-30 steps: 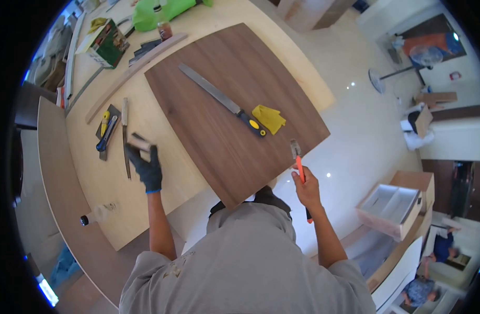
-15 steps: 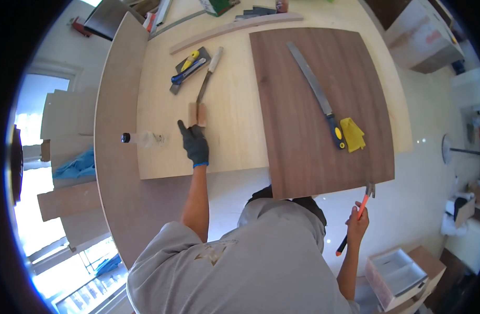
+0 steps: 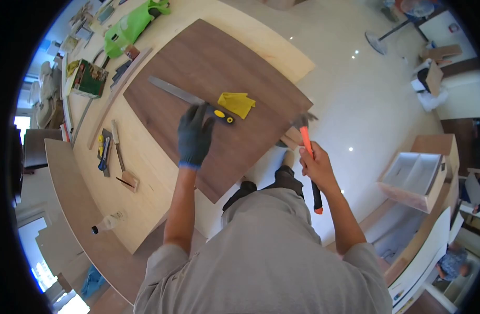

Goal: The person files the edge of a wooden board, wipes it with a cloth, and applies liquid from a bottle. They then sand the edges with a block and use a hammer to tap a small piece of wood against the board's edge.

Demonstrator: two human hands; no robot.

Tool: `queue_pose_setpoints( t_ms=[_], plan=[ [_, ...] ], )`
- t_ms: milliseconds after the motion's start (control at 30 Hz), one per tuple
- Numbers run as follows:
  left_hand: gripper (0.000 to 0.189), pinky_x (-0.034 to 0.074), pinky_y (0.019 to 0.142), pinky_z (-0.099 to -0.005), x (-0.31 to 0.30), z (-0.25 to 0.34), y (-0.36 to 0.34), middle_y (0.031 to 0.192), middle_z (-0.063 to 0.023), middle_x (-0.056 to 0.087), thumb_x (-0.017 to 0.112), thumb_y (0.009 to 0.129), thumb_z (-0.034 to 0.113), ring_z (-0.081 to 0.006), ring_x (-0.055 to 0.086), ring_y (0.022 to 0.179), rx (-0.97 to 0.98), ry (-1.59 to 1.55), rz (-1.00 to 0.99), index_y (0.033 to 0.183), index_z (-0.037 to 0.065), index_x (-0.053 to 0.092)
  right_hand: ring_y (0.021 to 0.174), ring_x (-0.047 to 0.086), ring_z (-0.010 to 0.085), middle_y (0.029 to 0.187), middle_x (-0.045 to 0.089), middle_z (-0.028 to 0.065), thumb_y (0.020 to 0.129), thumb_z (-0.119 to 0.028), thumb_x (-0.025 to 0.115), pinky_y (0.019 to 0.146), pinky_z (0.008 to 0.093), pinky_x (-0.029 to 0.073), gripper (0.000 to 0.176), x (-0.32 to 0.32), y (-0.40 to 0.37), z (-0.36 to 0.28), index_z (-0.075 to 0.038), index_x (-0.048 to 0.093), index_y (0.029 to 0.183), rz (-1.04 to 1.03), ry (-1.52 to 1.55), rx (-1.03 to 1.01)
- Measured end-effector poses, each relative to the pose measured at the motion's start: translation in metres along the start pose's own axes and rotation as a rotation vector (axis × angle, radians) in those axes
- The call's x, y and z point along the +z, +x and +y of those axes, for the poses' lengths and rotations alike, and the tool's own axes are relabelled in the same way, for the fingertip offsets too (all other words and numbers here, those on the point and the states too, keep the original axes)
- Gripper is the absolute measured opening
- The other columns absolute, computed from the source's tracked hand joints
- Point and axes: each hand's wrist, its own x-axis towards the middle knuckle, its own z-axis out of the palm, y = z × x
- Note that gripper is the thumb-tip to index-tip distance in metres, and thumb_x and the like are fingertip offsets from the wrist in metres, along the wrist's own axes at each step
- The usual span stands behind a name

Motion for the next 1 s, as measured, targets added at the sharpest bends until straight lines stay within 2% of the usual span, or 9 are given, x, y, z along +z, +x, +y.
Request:
queue_pose_setpoints(
  t_ms=[167,200,367,467,567,733,767,900,1000],
  plan=[
    [0.026,0.051,0.089,-0.0467,0.082,-0.006,0.063,0.106,-0.0189,0.069,0.070,0.085,0.025,-0.0355,0.064,0.102,0.044,0.270,-0.366,0.101,0.004,0.072,0.051,0.047,0.0067,0.074,0.051,0.0004,0.105,-0.023,0.052,0.053,0.0234,0.046,0.028,-0.065,0.005,0.010,-0.003,0.055,0.124,-0.226,0.091,-0.021],
    [0.025,0.051,0.086,-0.0466,0.087,-0.007,0.070,0.102,-0.0188,0.069,0.070,0.086,0.025,-0.0353,0.066,0.098,-0.006,0.264,-0.467,0.099,0.004,0.072,0.052,0.046,0.0063,0.072,0.050,-0.0002,0.106,-0.024,0.050,0.051,0.0236,0.044,0.028,-0.077,0.008,0.029,-0.003,0.057,0.122,-0.106,0.006,0.012],
    [0.032,0.052,0.069,-0.0430,0.107,0.109,0.079,0.082,-0.0192,0.070,0.069,0.088,0.034,-0.0357,0.068,0.077,-0.212,-0.262,-0.630,0.088,0.002,0.070,0.056,0.045,0.0056,0.068,0.050,-0.0021,0.106,-0.027,0.049,0.049,0.0245,0.038,0.028,-0.140,0.015,0.096,-0.004,0.060,0.119,0.047,0.073,0.106],
    [0.025,0.049,0.065,-0.0372,0.139,0.179,0.110,0.075,-0.0147,0.067,0.073,0.088,0.025,-0.0240,0.062,0.067,-0.239,-0.195,-0.857,0.091,0.000,0.070,0.045,0.041,0.0041,0.063,0.045,-0.0028,0.109,-0.033,0.042,0.042,0.0224,0.036,0.037,-0.178,0.045,0.104,-0.004,0.056,0.126,0.079,0.012,0.090],
    [0.023,0.050,0.071,-0.0422,0.182,0.189,0.117,0.083,-0.0146,0.067,0.073,0.085,0.024,-0.0311,0.064,0.078,0.081,0.008,-0.773,0.084,0.002,0.067,0.049,0.043,0.0053,0.064,0.046,-0.0021,0.109,-0.031,0.041,0.046,0.0240,0.037,0.036,-0.204,0.077,0.081,-0.004,0.056,0.127,0.051,0.071,-0.004],
    [0.020,0.049,0.086,-0.0480,0.209,0.177,0.094,0.104,-0.0165,0.066,0.077,0.078,0.021,-0.0385,0.060,0.101,0.314,0.056,-0.504,0.078,0.006,0.065,0.061,0.049,0.0096,0.070,0.048,0.0013,0.108,-0.028,0.044,0.058,0.0280,0.043,0.033,-0.209,0.110,0.028,-0.003,0.057,0.125,-0.127,0.172,0.061],
    [0.019,0.049,0.087,-0.0482,0.213,0.167,0.082,0.107,-0.0171,0.066,0.078,0.078,0.021,-0.0389,0.059,0.104,0.343,0.036,-0.423,0.078,0.006,0.065,0.050,0.040,0.0034,0.065,0.045,-0.0023,0.110,-0.030,0.038,0.046,0.0207,0.036,0.033,-0.202,0.117,0.037,-0.006,0.055,0.124,-0.171,0.130,-0.039],
    [0.022,0.048,0.094,-0.0497,0.220,0.171,0.062,0.117,-0.0223,0.063,0.077,0.077,0.017,-0.0416,0.057,0.112,0.217,-0.010,-0.307,0.093,0.004,0.067,0.050,0.040,0.0047,0.068,0.045,-0.0013,0.110,-0.031,0.039,0.047,0.0213,0.036,0.033,-0.183,0.135,0.044,-0.006,0.055,0.125,-0.179,0.254,0.015],
    [0.040,0.045,0.099,-0.0523,0.228,0.179,0.053,0.124,-0.0249,0.059,0.076,0.078,0.020,-0.0436,0.055,0.117,0.223,-0.061,-0.233,0.113,0.003,0.066,0.060,0.048,0.0096,0.070,0.050,0.0010,0.109,-0.032,0.043,0.059,0.0275,0.043,0.034,-0.180,0.157,0.067,-0.005,0.056,0.124,-0.330,0.033,-0.006]
  ],
)
